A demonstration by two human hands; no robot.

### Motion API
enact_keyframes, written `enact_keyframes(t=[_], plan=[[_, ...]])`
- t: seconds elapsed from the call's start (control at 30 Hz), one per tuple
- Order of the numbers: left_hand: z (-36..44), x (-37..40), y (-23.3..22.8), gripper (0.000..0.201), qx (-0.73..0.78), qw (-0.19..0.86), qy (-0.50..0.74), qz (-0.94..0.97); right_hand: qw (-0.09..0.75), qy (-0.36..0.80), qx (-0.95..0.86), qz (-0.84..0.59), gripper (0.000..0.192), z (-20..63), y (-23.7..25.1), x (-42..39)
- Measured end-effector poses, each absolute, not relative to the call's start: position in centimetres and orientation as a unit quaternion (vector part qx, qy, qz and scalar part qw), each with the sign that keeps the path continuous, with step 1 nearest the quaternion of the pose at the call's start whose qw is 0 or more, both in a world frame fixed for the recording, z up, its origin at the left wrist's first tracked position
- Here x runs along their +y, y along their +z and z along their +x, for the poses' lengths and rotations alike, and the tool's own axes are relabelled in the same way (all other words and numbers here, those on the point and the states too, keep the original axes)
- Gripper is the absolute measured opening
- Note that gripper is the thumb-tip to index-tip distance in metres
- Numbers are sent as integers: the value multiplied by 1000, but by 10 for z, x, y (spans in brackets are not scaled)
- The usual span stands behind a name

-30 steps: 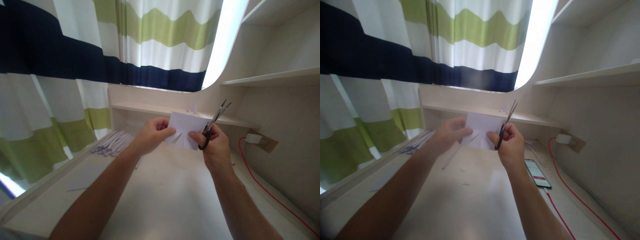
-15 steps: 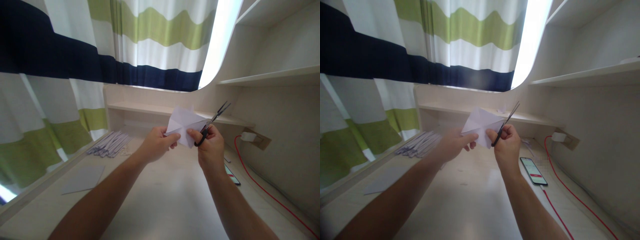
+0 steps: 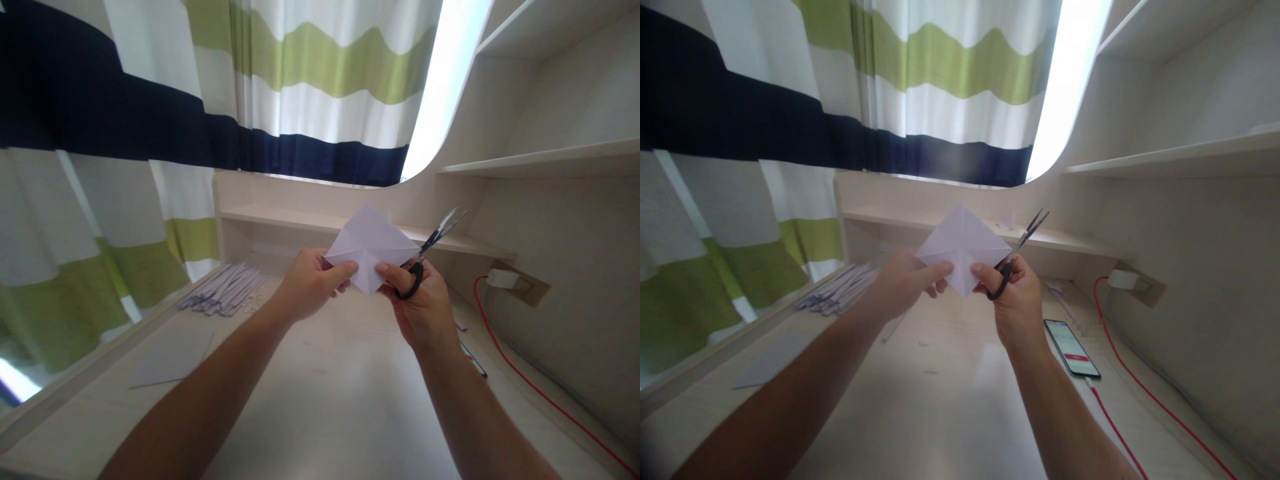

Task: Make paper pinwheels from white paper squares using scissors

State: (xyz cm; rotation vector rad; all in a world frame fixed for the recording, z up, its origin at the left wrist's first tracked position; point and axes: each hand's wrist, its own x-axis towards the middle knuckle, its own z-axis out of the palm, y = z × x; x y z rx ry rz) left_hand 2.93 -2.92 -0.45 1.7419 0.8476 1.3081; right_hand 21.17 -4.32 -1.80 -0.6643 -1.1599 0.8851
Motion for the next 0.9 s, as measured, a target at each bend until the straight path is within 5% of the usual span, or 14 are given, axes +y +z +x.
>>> enact_keyframes(t=[0.23, 0.6, 0.9], plan=[[13, -28, 4, 32, 372, 302, 571, 667, 658, 403, -542, -332, 35, 226, -9, -45], [-9, -32, 16, 35, 386, 185, 660, 617, 298, 457, -728, -414, 45, 230, -8, -50], [5, -39, 13, 39, 382, 163, 647, 640, 280, 459, -737, -410, 40, 216, -18, -53]])
